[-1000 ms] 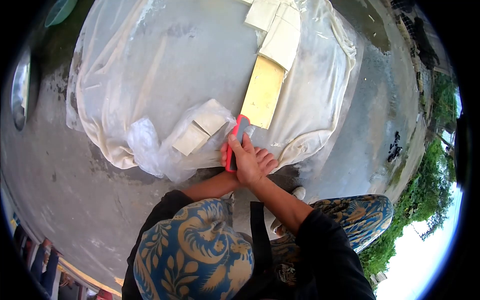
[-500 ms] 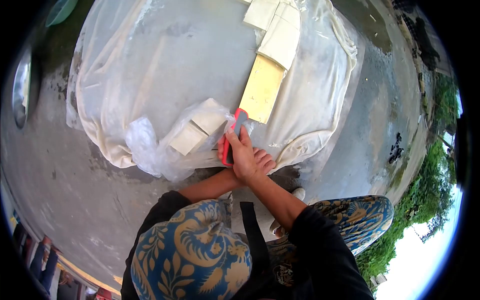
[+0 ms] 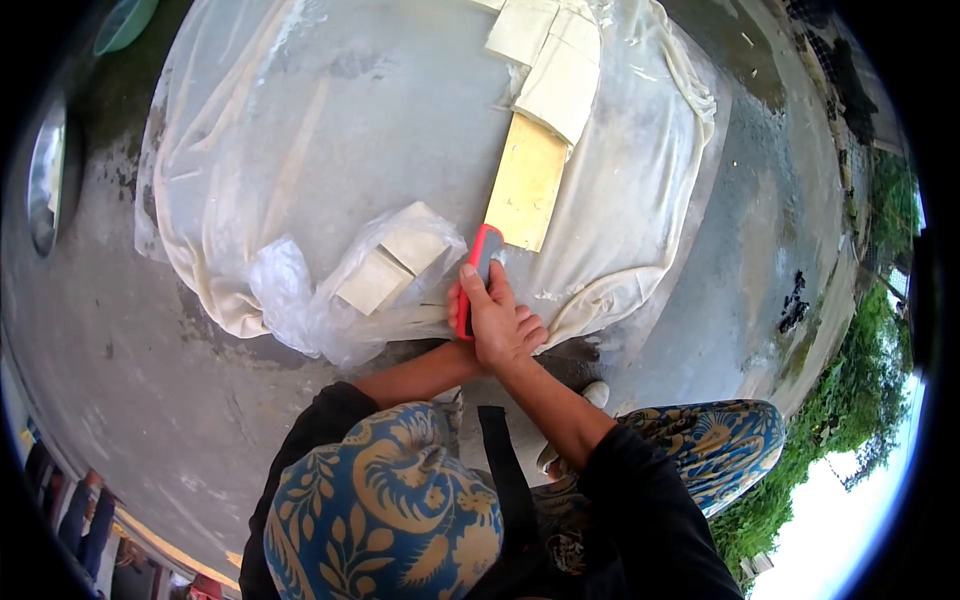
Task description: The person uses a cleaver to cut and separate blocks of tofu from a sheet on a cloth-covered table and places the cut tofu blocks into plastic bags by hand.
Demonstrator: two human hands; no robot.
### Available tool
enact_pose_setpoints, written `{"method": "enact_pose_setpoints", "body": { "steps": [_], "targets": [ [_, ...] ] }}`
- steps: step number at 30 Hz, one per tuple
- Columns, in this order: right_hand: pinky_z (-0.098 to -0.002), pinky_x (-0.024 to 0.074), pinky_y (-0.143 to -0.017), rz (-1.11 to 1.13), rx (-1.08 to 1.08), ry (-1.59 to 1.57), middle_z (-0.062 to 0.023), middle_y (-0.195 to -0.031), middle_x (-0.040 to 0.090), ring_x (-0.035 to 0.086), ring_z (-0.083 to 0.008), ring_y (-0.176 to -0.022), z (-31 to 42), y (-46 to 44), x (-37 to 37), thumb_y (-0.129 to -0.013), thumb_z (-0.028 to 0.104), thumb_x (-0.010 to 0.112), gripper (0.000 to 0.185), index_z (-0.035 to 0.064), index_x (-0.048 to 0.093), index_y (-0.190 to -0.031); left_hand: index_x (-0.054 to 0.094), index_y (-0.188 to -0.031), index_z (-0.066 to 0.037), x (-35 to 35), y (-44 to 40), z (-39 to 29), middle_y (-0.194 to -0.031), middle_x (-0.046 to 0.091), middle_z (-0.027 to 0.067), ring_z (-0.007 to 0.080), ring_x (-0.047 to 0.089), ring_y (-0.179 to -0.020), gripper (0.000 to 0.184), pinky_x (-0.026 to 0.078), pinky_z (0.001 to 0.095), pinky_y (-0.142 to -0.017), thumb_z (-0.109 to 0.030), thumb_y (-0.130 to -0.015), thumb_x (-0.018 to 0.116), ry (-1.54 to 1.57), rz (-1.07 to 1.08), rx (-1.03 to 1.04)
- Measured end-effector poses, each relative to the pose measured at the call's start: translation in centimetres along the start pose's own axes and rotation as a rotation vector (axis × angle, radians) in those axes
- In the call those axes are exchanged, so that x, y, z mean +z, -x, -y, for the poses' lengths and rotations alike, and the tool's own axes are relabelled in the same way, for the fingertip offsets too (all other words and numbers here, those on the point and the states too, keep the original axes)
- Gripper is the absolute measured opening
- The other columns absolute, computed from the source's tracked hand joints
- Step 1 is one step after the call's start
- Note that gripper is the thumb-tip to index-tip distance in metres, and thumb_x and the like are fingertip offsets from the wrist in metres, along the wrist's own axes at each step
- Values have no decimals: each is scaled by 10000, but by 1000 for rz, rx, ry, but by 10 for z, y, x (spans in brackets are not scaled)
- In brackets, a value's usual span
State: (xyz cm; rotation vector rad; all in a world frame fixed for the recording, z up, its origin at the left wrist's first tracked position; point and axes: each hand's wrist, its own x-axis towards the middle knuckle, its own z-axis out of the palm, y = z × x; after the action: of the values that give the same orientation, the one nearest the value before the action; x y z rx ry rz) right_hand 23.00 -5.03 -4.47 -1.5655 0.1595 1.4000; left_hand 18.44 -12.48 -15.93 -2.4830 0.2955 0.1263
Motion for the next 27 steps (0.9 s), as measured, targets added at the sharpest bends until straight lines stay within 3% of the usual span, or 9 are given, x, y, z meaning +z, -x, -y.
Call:
{"method": "enact_pose_setpoints", "body": {
  "steps": [3, 4, 8, 13, 18, 20, 24, 25, 27],
  "targets": [
    [-249, 380, -447, 6, 8, 15, -36, -637, 511, 460, -122, -475, 1, 4, 4, -945, 297, 504, 238, 68, 451, -908, 444, -791, -177, 0, 0, -2, -770, 383, 15, 160, 413, -739, 133, 336, 307, -654, -250, -698, 506, -124, 83, 147],
    [-249, 380, -447, 4, 8, 18, -36, -637, 511, 460, -122, -475, 0, 3, 4, -945, 297, 504, 238, 68, 451, -908, 461, -780, -163, 6, 7, 4, -763, 396, 15, 163, 419, -736, 129, 340, 308, -650, -245, -693, 510, 318, -89, -10],
    [-236, 363, -411, -12, -36, -52, -26, -652, 518, 464, -100, -466, -4, -8, 10, -940, 254, 520, 204, 68, 442, -908, 493, -762, -126, -8, 15, 49, -747, 418, 17, 173, 427, -723, 138, 347, 311, -641, -239, -686, 513, 1223, -488, -453],
    [-243, 378, -454, -40, -22, -9, -38, -642, 515, 456, -120, -470, 0, -4, 12, -952, 266, 493, 210, 67, 448, -903, 487, -769, -130, -1, 15, 29, -752, 408, 17, 174, 423, -731, 141, 345, 308, -647, -241, -683, 508, 1065, -374, -381],
    [-239, 366, -401, -55, 16, -4, -21, -636, 512, 455, -99, -451, 0, -9, 6, -928, 267, 539, 228, 67, 431, -909, 484, -788, -137, -3, 15, 41, -754, 393, 12, 172, 414, -733, 160, 344, 307, -653, -255, -680, 501, 889, -325, -239],
    [-239, 366, -400, -43, -23, -27, -21, -633, 511, 453, -99, -449, -4, -17, 6, -929, 268, 537, 227, 68, 432, -908, 480, -830, -143, -8, 17, 55, -784, 393, 5, 164, 407, -755, 191, 340, 301, -674, -268, -687, 495, 1192, -493, -393],
    [-259, 383, -429, 12, -34, -11, -44, -640, 515, 466, -127, -469, -1, -10, 1, -943, 276, 508, 225, 67, 439, -897, 470, -890, -146, 0, 11, 19, -831, 394, -2, 157, 403, -786, 227, 335, 296, -696, -262, -696, 491, 1254, -384, -354],
    [-259, 383, -429, 13, -38, -6, -44, -640, 515, 466, -127, -469, 0, -8, -2, -943, 276, 508, 225, 67, 439, -897, 462, -914, -147, 6, 5, -7, -839, 385, 8, 163, 401, -795, 226, 343, 294, -716, -254, -717, 489, 672, -245, -195],
    [-262, 386, -430, 22, -42, 21, -44, -648, 519, 465, -127, -471, -1, -2, -8, -940, 279, 516, 229, 67, 438, -903, 454, -937, -147, 7, 4, -11, -848, 376, 18, 168, 398, -804, 225, 351, 292, -737, -246, -738, 488, 83, -97, -46]
  ]
}}
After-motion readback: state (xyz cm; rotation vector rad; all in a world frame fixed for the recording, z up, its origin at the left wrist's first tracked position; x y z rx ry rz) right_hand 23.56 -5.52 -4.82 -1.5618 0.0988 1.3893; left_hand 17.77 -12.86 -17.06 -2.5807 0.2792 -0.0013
